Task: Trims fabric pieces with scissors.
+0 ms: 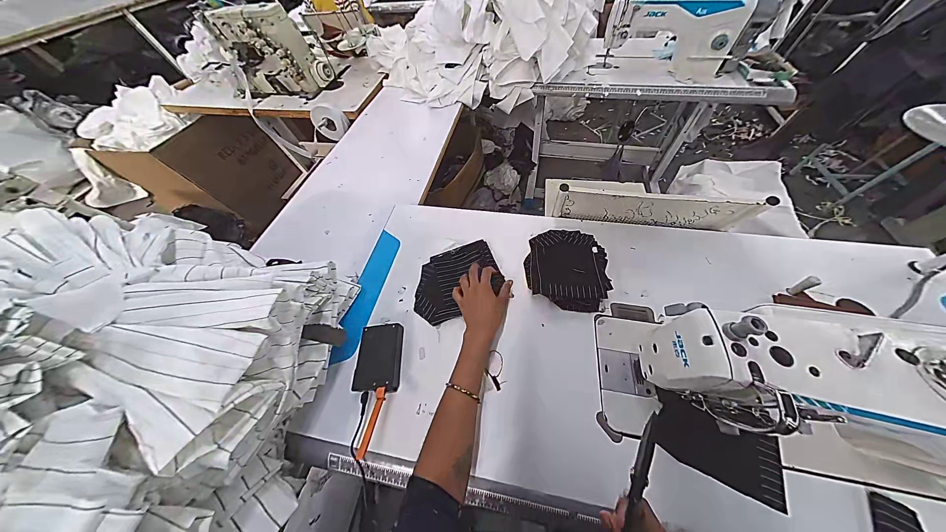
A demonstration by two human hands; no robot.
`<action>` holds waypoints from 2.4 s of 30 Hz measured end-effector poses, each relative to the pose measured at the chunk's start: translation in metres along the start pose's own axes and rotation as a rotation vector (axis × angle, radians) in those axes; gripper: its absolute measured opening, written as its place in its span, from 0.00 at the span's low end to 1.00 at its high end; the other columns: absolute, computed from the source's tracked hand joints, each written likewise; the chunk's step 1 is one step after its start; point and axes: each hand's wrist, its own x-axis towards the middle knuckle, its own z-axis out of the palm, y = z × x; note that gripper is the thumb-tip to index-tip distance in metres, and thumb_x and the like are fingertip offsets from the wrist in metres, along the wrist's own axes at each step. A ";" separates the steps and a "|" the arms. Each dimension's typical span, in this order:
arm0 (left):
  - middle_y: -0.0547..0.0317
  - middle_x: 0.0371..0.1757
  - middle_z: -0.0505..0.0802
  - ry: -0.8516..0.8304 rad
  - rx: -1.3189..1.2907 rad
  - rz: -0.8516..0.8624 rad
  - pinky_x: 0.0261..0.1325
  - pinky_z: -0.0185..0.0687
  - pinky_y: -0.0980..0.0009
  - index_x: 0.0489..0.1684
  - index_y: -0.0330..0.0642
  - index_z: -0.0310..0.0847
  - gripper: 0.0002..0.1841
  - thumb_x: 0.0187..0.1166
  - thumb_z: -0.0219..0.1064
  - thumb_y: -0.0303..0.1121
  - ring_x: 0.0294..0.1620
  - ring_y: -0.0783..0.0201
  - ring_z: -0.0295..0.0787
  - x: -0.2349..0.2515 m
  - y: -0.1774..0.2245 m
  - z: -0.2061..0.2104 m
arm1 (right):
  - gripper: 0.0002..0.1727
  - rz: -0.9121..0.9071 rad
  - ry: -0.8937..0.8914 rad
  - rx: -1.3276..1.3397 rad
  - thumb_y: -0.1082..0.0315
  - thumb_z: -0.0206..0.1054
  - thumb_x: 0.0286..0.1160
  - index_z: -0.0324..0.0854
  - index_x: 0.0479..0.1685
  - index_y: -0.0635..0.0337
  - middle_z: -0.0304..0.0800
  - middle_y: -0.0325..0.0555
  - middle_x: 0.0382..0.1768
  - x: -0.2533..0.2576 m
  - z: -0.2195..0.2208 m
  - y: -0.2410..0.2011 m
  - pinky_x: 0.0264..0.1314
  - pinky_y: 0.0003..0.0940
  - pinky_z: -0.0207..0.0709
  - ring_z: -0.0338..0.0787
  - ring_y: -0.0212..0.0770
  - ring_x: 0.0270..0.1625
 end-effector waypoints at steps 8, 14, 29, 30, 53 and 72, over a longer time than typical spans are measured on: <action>0.41 0.68 0.88 0.065 -0.154 0.041 0.87 0.48 0.34 0.46 0.33 0.90 0.21 0.86 0.62 0.45 0.77 0.43 0.79 -0.084 -0.037 -0.006 | 0.22 -0.007 0.029 0.030 0.52 0.70 0.74 0.77 0.25 0.63 0.80 0.36 0.15 0.001 0.000 -0.008 0.23 0.17 0.75 0.79 0.19 0.19; 0.46 0.67 0.91 0.093 -0.132 0.099 0.90 0.42 0.34 0.66 0.40 0.87 0.16 0.87 0.61 0.35 0.77 0.46 0.81 -0.093 -0.064 -0.017 | 0.22 -0.053 0.106 0.013 0.48 0.71 0.70 0.77 0.23 0.59 0.76 0.32 0.13 0.002 0.008 0.000 0.17 0.16 0.69 0.75 0.18 0.15; 0.34 0.52 0.92 0.184 -0.560 0.083 0.69 0.77 0.53 0.57 0.23 0.85 0.18 0.91 0.53 0.30 0.58 0.49 0.89 -0.064 -0.062 -0.044 | 0.17 -0.018 0.137 0.099 0.53 0.73 0.68 0.78 0.24 0.56 0.74 0.26 0.12 0.008 0.011 0.001 0.17 0.13 0.65 0.70 0.14 0.14; 0.39 0.49 0.91 0.219 -0.711 0.062 0.64 0.77 0.60 0.54 0.23 0.84 0.17 0.91 0.53 0.29 0.53 0.57 0.87 -0.065 -0.068 -0.046 | 0.17 -0.016 0.136 0.101 0.52 0.73 0.68 0.78 0.24 0.56 0.74 0.25 0.12 0.008 0.011 0.000 0.17 0.14 0.65 0.70 0.14 0.15; 0.54 0.47 0.92 0.031 -1.309 -0.008 0.58 0.88 0.68 0.61 0.28 0.75 0.18 0.95 0.40 0.30 0.49 0.70 0.91 -0.107 -0.072 -0.057 | 0.17 -0.006 0.133 0.125 0.56 0.73 0.68 0.78 0.22 0.58 0.72 0.23 0.12 0.014 0.010 -0.003 0.18 0.10 0.61 0.67 0.10 0.15; 0.34 0.61 0.86 -0.171 -0.212 0.077 0.67 0.70 0.40 0.55 0.34 0.87 0.22 0.77 0.72 0.45 0.68 0.34 0.79 -0.249 -0.022 0.027 | 0.11 0.237 -0.005 0.101 0.64 0.78 0.68 0.83 0.34 0.62 0.85 0.32 0.20 0.018 0.004 -0.024 0.28 0.20 0.77 0.82 0.21 0.22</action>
